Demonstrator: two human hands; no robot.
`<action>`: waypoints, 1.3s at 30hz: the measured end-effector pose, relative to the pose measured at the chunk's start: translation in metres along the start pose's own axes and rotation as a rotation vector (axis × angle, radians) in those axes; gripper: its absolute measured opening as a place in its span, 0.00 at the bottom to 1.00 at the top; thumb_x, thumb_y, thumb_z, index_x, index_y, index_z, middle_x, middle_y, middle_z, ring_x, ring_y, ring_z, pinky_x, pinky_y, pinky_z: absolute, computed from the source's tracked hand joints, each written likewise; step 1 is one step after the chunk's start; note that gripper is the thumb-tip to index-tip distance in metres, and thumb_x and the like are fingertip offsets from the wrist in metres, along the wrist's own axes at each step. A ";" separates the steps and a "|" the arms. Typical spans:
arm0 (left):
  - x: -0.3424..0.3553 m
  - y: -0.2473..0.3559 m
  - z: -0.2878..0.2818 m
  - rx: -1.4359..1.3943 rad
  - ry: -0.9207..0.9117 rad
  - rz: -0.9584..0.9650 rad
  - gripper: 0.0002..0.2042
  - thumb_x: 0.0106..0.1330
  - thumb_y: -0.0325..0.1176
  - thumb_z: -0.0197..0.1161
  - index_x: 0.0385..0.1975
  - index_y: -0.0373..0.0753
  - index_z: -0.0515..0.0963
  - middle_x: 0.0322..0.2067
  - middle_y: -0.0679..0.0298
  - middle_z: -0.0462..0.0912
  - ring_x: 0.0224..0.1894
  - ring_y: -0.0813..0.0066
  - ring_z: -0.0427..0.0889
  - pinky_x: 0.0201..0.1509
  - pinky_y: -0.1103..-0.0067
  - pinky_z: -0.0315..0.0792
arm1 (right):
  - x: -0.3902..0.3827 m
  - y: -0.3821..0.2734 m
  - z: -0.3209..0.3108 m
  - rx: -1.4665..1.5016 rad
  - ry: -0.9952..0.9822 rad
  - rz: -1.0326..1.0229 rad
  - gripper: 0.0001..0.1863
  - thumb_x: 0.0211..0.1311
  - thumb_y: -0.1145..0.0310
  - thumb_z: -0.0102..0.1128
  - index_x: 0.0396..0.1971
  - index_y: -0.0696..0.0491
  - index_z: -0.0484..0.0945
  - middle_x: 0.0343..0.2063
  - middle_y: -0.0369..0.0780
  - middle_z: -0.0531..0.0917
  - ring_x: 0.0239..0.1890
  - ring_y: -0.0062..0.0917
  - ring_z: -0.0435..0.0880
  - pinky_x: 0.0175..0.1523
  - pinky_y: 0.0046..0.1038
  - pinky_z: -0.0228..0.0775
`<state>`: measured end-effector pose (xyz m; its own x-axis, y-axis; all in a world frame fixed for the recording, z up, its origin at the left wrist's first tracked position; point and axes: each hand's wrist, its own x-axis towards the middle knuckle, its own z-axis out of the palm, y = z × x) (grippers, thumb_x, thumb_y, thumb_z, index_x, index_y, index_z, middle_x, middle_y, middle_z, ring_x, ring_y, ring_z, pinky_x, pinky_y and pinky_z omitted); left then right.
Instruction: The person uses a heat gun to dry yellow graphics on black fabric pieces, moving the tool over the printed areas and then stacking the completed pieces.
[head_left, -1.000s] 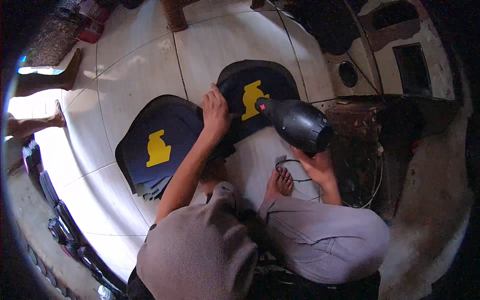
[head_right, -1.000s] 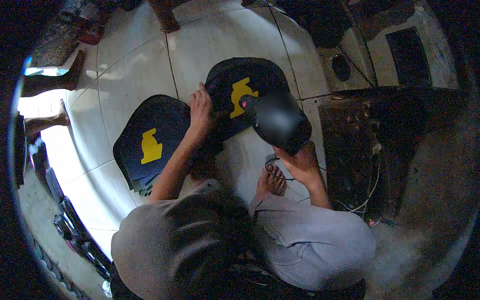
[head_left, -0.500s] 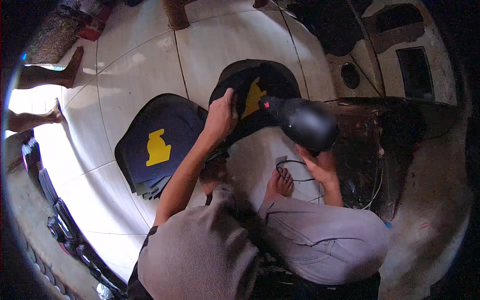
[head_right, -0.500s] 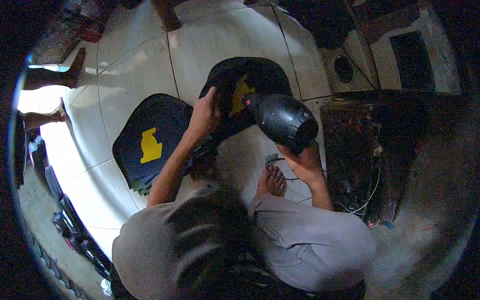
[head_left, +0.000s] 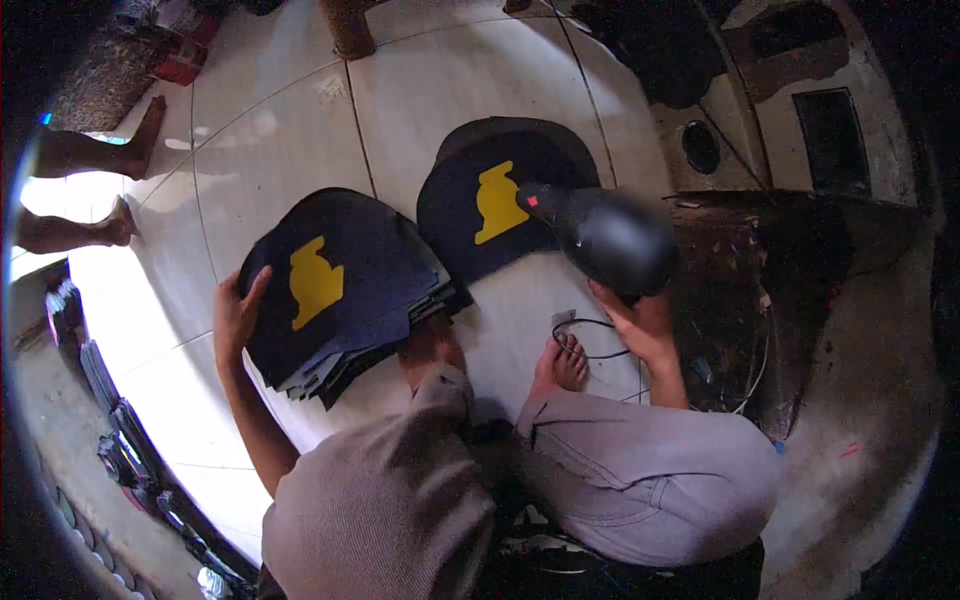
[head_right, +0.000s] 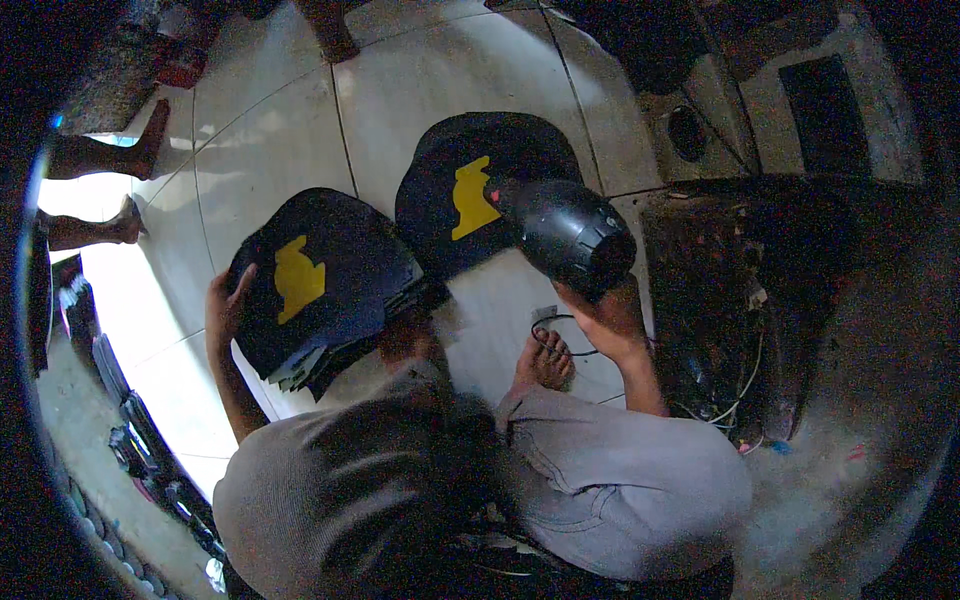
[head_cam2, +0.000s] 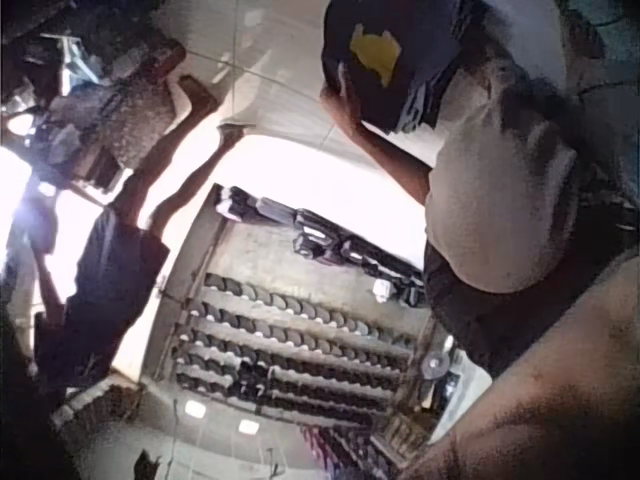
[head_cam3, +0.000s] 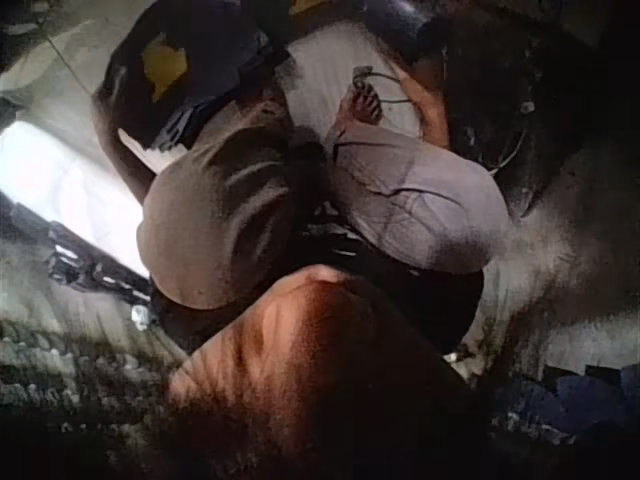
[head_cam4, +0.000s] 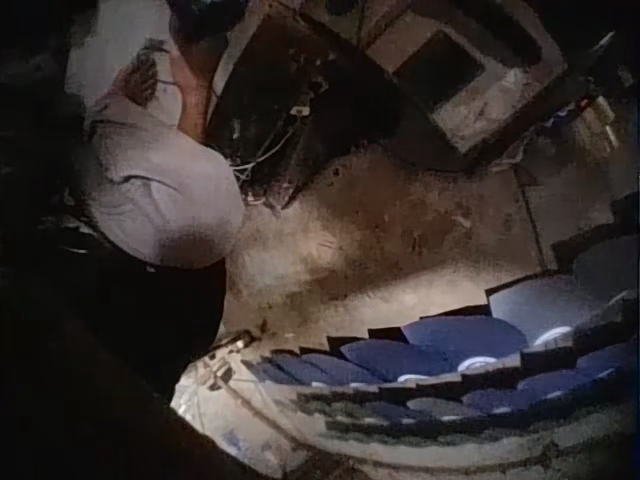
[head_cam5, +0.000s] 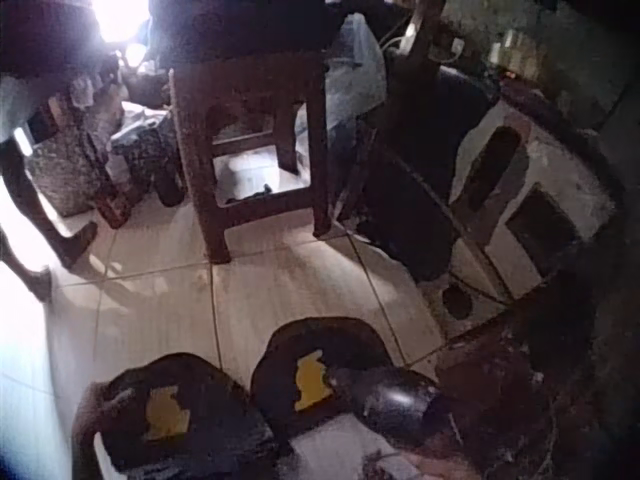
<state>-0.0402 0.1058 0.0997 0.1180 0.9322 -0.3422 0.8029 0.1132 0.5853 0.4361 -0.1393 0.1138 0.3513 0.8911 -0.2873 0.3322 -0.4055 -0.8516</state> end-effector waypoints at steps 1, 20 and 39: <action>0.000 -0.021 0.001 0.144 0.064 0.001 0.20 0.67 0.46 0.65 0.31 0.30 0.77 0.24 0.58 0.78 0.30 0.67 0.77 0.36 0.73 0.72 | 0.002 0.001 0.001 -0.016 -0.009 -0.018 0.20 0.60 0.69 0.68 0.51 0.55 0.77 0.46 0.38 0.83 0.48 0.25 0.81 0.54 0.30 0.71; 0.073 0.145 0.233 0.325 -0.150 0.367 0.30 0.48 0.48 0.76 0.42 0.30 0.74 0.43 0.48 0.77 0.47 0.48 0.77 0.50 0.64 0.72 | -0.009 -0.005 -0.010 -0.075 -0.001 0.007 0.23 0.59 0.64 0.70 0.52 0.56 0.76 0.48 0.41 0.82 0.52 0.29 0.81 0.57 0.31 0.70; 0.074 0.133 0.240 0.140 -0.008 0.440 0.18 0.49 0.35 0.75 0.36 0.35 0.77 0.39 0.51 0.79 0.46 0.49 0.77 0.50 0.63 0.72 | -0.003 -0.006 -0.008 -0.068 -0.054 -0.103 0.21 0.57 0.67 0.70 0.50 0.55 0.78 0.47 0.41 0.82 0.50 0.30 0.81 0.56 0.34 0.70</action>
<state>0.2153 0.1073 -0.0238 0.4689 0.8787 -0.0896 0.7470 -0.3404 0.5710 0.4404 -0.1407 0.1235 0.2655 0.9377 -0.2241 0.4239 -0.3223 -0.8464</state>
